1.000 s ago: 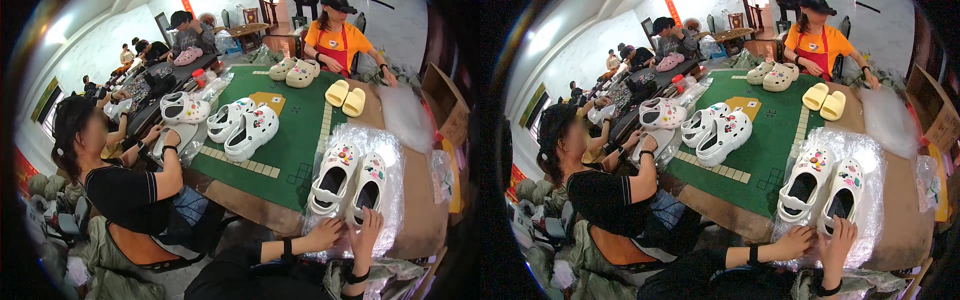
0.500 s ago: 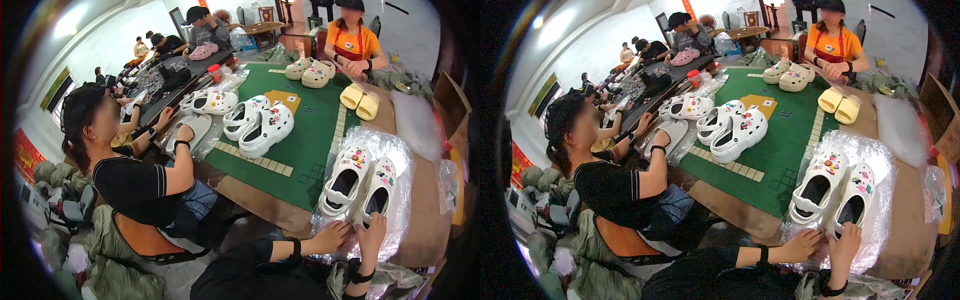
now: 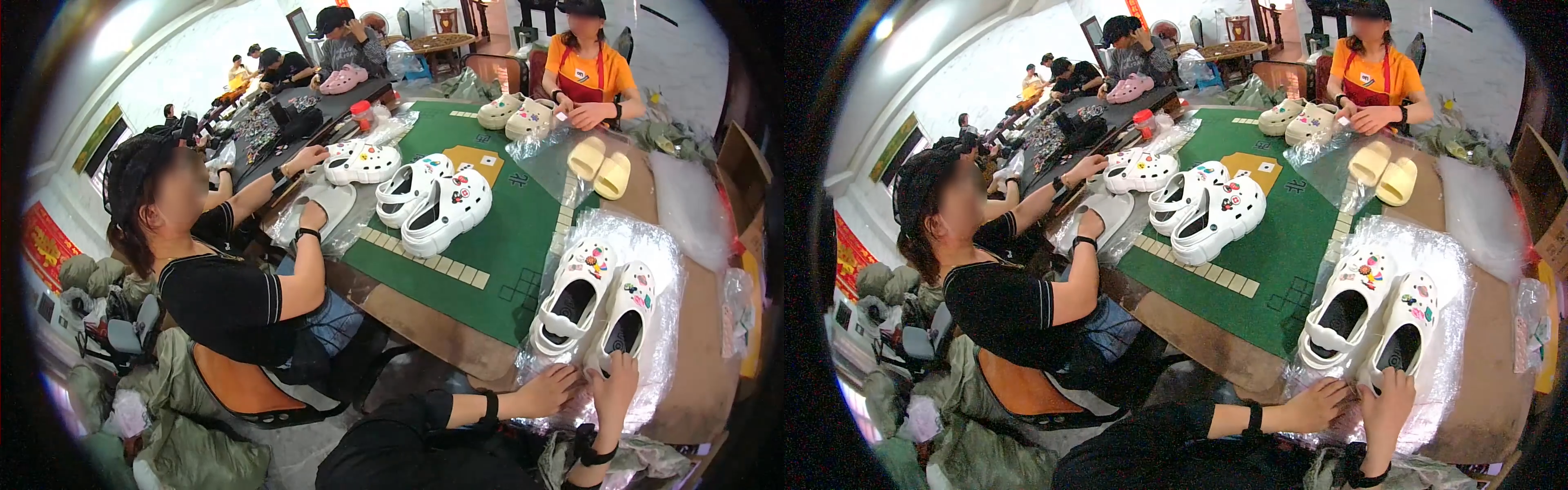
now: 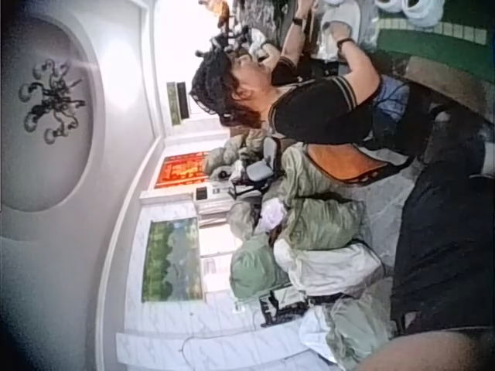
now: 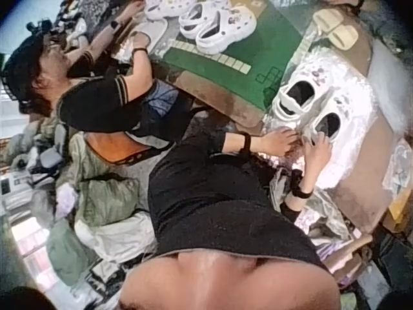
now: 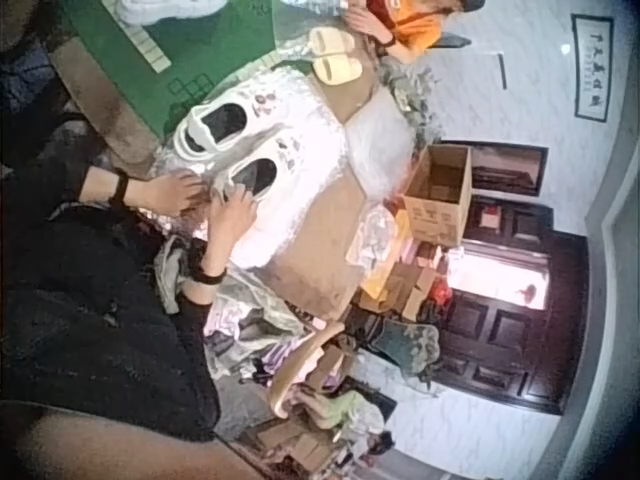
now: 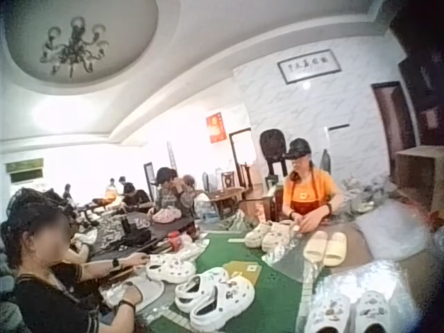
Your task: The recorder takes footwear from a large sack and places them into individual plastic bags for packaging.
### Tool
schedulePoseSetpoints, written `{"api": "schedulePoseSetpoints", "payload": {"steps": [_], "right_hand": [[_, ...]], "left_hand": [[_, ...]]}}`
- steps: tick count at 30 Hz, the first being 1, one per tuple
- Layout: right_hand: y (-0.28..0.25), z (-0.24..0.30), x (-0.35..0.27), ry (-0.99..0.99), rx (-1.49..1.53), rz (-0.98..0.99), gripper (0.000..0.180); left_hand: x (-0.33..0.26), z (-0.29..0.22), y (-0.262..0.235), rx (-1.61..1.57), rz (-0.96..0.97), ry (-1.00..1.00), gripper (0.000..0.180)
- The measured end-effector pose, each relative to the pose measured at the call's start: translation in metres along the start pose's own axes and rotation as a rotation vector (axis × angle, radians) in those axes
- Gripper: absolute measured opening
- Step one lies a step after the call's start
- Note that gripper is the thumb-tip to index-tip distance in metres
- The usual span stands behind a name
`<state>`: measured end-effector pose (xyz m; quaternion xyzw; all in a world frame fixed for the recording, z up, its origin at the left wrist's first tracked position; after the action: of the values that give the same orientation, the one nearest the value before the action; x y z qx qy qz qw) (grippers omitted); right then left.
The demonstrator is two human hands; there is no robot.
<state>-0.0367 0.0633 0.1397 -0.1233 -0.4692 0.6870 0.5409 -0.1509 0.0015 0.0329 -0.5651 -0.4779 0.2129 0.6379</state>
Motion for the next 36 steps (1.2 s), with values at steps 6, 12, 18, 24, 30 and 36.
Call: {"api": "schedulePoseSetpoints", "payload": {"steps": [6, 12, 18, 24, 30, 36], "right_hand": [[-0.01, -0.006, -0.002, -0.017, 0.108, -0.061, 0.039], [-0.022, -0.005, -0.002, 0.107, 0.349, -0.21, 0.04], [-0.003, -0.009, -0.005, -0.072, 0.097, -0.166, 0.024], [0.004, 0.01, 0.006, -0.029, 0.087, -0.136, 0.024], [-0.001, -0.001, -0.001, 0.0, 0.1, -0.168, 0.026], [-0.003, 0.005, -0.001, 0.046, 0.024, -0.041, 0.04]], "left_hand": [[-0.002, 0.0, 0.007, -0.042, -0.126, 0.0, 0.03], [-0.004, 0.0, -0.002, -0.051, -0.093, -0.02, 0.03], [0.008, -0.009, -0.007, -0.039, 0.087, 0.043, 0.035], [0.001, 0.004, -0.011, 0.036, 0.168, 0.021, 0.048], [0.007, 0.0, -0.01, 0.07, 0.073, -0.012, 0.056], [0.005, 0.001, -0.013, 0.041, 0.096, 0.021, 0.054]]}}
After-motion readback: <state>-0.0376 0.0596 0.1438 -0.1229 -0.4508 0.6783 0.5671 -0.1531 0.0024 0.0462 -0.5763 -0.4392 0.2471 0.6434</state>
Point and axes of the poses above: each hand's wrist, its own x-axis towards the middle knuckle, its own y-axis out of the palm, z = x × y, the point moved 3 cm from there along x, towards the middle knuckle, and after that the axes turned 15 degrees about x, right-handed, at the moved point
